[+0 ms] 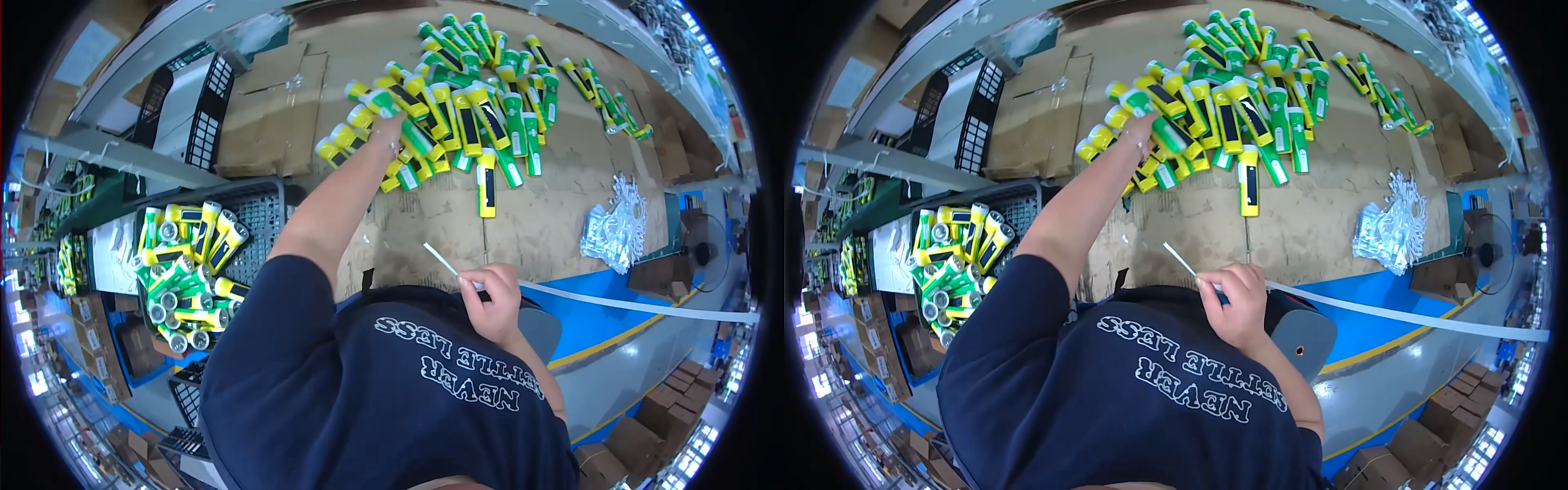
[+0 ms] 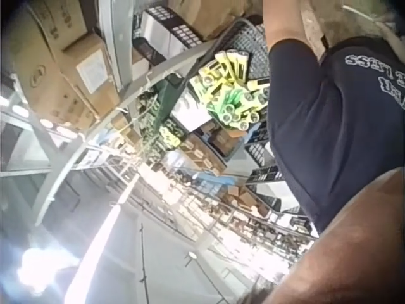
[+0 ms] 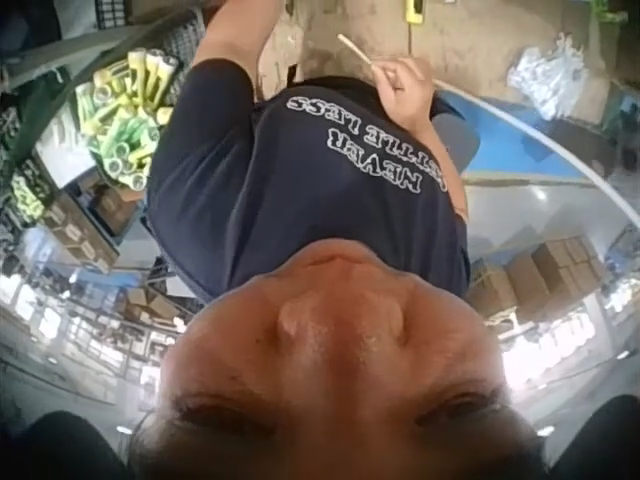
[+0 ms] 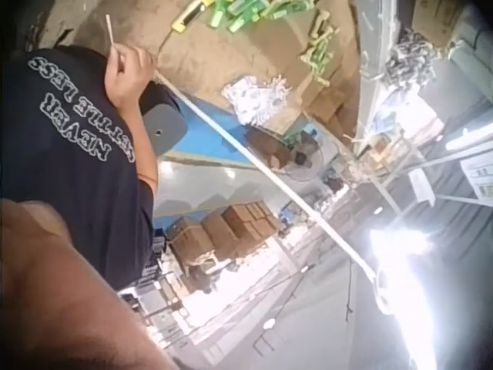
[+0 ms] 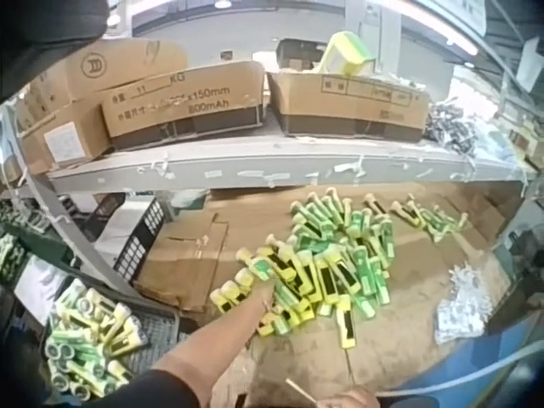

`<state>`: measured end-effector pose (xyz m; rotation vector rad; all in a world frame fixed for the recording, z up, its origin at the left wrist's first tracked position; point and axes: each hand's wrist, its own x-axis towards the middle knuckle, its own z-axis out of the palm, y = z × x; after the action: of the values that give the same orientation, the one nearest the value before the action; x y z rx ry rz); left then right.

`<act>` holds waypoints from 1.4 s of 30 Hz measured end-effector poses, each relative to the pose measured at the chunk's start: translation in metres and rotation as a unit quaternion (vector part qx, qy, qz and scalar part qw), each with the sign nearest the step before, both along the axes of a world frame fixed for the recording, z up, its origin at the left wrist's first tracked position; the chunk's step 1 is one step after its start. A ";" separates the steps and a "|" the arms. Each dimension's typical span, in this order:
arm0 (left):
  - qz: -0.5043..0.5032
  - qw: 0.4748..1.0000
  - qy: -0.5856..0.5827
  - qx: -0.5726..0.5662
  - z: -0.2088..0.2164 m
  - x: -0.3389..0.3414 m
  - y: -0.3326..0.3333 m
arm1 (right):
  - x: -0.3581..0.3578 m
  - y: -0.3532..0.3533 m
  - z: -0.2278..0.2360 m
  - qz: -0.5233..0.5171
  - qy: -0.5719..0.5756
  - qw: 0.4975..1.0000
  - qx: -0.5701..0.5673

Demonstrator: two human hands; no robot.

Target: Applying small white adhesive labels to the green bodies of plastic flashlights on an industrial assembly line.

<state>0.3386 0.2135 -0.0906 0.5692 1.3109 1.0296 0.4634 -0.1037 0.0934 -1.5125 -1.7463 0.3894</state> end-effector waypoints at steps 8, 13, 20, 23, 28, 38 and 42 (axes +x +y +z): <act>-0.038 0.849 0.497 0.172 0.050 -0.049 -0.025 | 0.017 -0.004 -0.014 -0.052 0.077 0.993 -0.066; 0.037 0.920 0.389 0.011 -0.048 -0.114 -0.049 | 0.006 0.012 -0.022 0.040 0.083 0.991 -0.095; -0.085 0.874 0.468 -0.102 -0.015 -0.026 -0.025 | 0.020 0.010 -0.032 0.006 0.094 0.992 -0.089; -0.060 0.878 0.468 -0.075 -0.024 -0.003 -0.015 | 0.033 0.009 -0.042 -0.035 0.123 0.987 -0.094; -0.053 0.904 0.404 -0.130 -0.003 0.049 0.005 | 0.050 0.014 -0.050 -0.088 0.131 0.979 -0.129; -0.023 0.918 0.358 -0.171 -0.003 0.172 0.062 | 0.116 0.017 -0.122 -0.182 0.089 0.960 -0.191; -0.068 0.950 0.288 -0.104 0.016 0.192 0.055 | 0.156 0.026 -0.150 -0.184 -0.063 0.949 -0.249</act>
<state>0.5306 0.2688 -0.0742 0.8222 1.8369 0.6148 0.6191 -0.0778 -0.0566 -2.2204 -1.4738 0.5775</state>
